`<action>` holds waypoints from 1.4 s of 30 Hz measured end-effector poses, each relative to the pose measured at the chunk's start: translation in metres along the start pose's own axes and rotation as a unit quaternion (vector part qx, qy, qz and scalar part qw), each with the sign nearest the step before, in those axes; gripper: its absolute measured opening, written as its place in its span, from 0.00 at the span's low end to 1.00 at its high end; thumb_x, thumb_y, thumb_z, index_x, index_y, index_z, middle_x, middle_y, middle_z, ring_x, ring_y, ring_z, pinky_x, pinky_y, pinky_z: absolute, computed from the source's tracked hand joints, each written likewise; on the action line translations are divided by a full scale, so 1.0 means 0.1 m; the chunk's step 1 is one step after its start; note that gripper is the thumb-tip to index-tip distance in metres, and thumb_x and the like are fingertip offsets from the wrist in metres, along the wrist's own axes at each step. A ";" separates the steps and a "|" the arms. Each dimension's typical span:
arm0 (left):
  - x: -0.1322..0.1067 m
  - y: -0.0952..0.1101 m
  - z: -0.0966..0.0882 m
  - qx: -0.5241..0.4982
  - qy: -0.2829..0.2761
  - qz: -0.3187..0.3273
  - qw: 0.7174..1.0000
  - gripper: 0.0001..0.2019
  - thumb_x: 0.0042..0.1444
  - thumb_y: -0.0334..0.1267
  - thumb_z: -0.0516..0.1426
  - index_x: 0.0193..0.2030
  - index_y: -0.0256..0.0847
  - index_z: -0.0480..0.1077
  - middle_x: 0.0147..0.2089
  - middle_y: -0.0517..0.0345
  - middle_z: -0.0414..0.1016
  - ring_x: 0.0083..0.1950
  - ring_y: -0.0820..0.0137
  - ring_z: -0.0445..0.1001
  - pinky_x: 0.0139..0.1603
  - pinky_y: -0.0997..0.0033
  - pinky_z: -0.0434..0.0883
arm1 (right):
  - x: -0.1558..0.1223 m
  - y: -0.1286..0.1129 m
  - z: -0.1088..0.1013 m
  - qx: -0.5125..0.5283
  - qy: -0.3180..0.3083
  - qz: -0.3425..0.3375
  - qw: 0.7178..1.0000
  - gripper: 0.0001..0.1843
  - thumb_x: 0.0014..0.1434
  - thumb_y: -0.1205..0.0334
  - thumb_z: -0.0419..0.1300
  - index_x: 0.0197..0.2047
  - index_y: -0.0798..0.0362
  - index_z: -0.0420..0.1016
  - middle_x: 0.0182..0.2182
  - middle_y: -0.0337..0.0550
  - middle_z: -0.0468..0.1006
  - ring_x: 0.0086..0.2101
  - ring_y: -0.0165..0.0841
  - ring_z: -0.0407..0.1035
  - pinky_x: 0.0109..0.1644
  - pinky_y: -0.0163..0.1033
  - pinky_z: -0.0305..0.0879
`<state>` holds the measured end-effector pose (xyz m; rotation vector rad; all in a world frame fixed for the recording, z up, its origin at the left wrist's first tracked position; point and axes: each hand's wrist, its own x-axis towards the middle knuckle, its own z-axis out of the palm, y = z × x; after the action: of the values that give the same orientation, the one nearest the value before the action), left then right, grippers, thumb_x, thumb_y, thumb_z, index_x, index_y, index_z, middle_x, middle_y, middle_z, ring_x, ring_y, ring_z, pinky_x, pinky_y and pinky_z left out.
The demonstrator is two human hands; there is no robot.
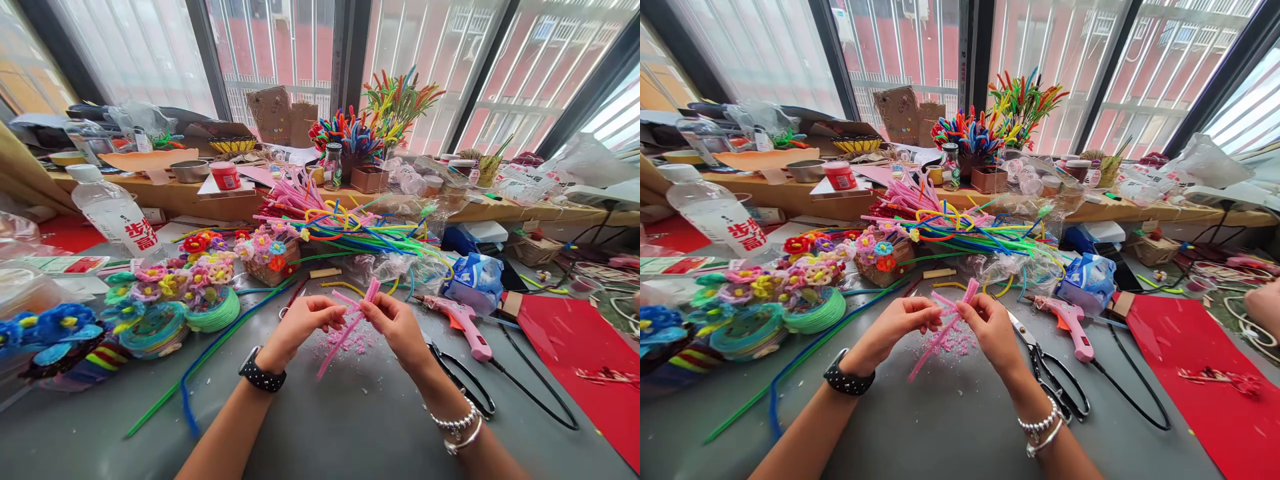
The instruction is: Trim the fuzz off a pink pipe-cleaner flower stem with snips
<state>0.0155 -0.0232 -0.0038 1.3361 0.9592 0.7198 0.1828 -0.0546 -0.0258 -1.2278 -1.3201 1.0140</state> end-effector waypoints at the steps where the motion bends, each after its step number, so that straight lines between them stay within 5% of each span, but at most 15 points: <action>1: 0.00 -0.01 0.01 0.010 -0.009 0.004 1.000 0.12 0.43 0.44 0.59 0.24 0.35 0.71 0.22 0.59 0.71 0.25 0.75 0.67 0.27 0.76 0.62 | 0.00 0.00 0.01 0.002 0.003 -0.002 1.000 0.16 0.49 0.50 0.58 0.22 0.54 0.63 0.18 0.33 0.56 0.20 0.25 0.49 0.22 0.33 0.45; 8: 0.02 -0.10 0.19 0.003 -0.043 0.027 0.999 0.13 0.43 0.45 0.59 0.22 0.35 0.67 0.21 0.60 0.69 0.24 0.75 0.66 0.27 0.75 0.64 | -0.04 0.06 0.15 0.069 0.141 -0.008 0.988 0.14 0.51 0.51 0.55 0.25 0.54 0.66 0.21 0.36 0.63 0.24 0.28 0.56 0.28 0.33 0.54; 11: 0.03 -0.08 0.15 0.043 0.012 0.043 0.998 0.14 0.43 0.46 0.58 0.26 0.35 0.68 0.25 0.58 0.70 0.27 0.73 0.68 0.29 0.74 0.65 | -0.02 0.04 0.12 0.034 0.095 -0.015 0.995 0.14 0.52 0.52 0.55 0.23 0.54 0.65 0.20 0.35 0.62 0.24 0.28 0.55 0.28 0.33 0.53; 14: 0.02 -0.03 0.08 0.029 0.114 0.064 0.991 0.22 0.40 0.45 0.60 0.42 0.38 0.66 0.39 0.54 0.71 0.35 0.70 0.69 0.34 0.72 0.65 | -0.04 -0.02 0.09 -0.017 -0.004 -0.017 1.000 0.15 0.52 0.52 0.55 0.22 0.54 0.65 0.19 0.34 0.60 0.22 0.27 0.54 0.25 0.33 0.51; 16: 0.00 0.01 0.05 -0.001 0.068 0.067 0.995 0.20 0.42 0.43 0.60 0.43 0.38 0.67 0.40 0.54 0.71 0.39 0.69 0.69 0.38 0.72 0.65 | -0.06 -0.07 0.10 -0.054 -0.048 -0.024 0.997 0.14 0.52 0.53 0.56 0.22 0.54 0.66 0.18 0.35 0.61 0.21 0.27 0.54 0.24 0.33 0.50; 19: -0.02 0.03 0.05 -0.014 -0.001 0.049 0.999 0.09 0.43 0.40 0.59 0.29 0.36 0.71 0.29 0.58 0.71 0.33 0.72 0.68 0.35 0.74 0.63 | -0.09 -0.13 0.12 -0.107 -0.079 -0.057 0.989 0.14 0.51 0.54 0.56 0.20 0.54 0.68 0.18 0.36 0.64 0.22 0.28 0.56 0.25 0.33 0.51; 23: -0.03 0.02 0.06 -0.034 0.004 0.030 0.999 0.08 0.42 0.39 0.59 0.23 0.35 0.69 0.24 0.62 0.68 0.28 0.75 0.64 0.32 0.75 0.60 | -0.06 -0.17 0.04 -0.135 -0.132 -0.054 0.981 0.13 0.51 0.53 0.57 0.25 0.54 0.73 0.22 0.39 0.70 0.25 0.30 0.61 0.28 0.33 0.55; 30: -0.04 -0.01 0.10 -0.038 -0.097 -0.039 0.994 0.09 0.43 0.41 0.59 0.25 0.35 0.69 0.25 0.62 0.68 0.28 0.77 0.65 0.32 0.76 0.61 | -0.01 -0.13 -0.05 -0.076 -0.065 -0.033 0.994 0.13 0.51 0.53 0.57 0.28 0.55 0.71 0.24 0.40 0.71 0.26 0.29 0.64 0.28 0.32 0.58; 42: -0.01 -0.07 0.14 -0.013 -0.118 -0.016 0.993 0.09 0.41 0.38 0.61 0.29 0.35 0.69 0.27 0.60 0.70 0.30 0.75 0.66 0.31 0.76 0.61 | -0.04 -0.10 0.03 0.000 -0.015 -0.007 1.000 0.11 0.50 0.56 0.57 0.25 0.56 0.70 0.19 0.37 0.68 0.22 0.27 0.62 0.26 0.32 0.57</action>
<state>0.0269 -0.0319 -0.0113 1.3469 0.7763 0.5343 0.1780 -0.0599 -0.0173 -1.2058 -1.3503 1.0256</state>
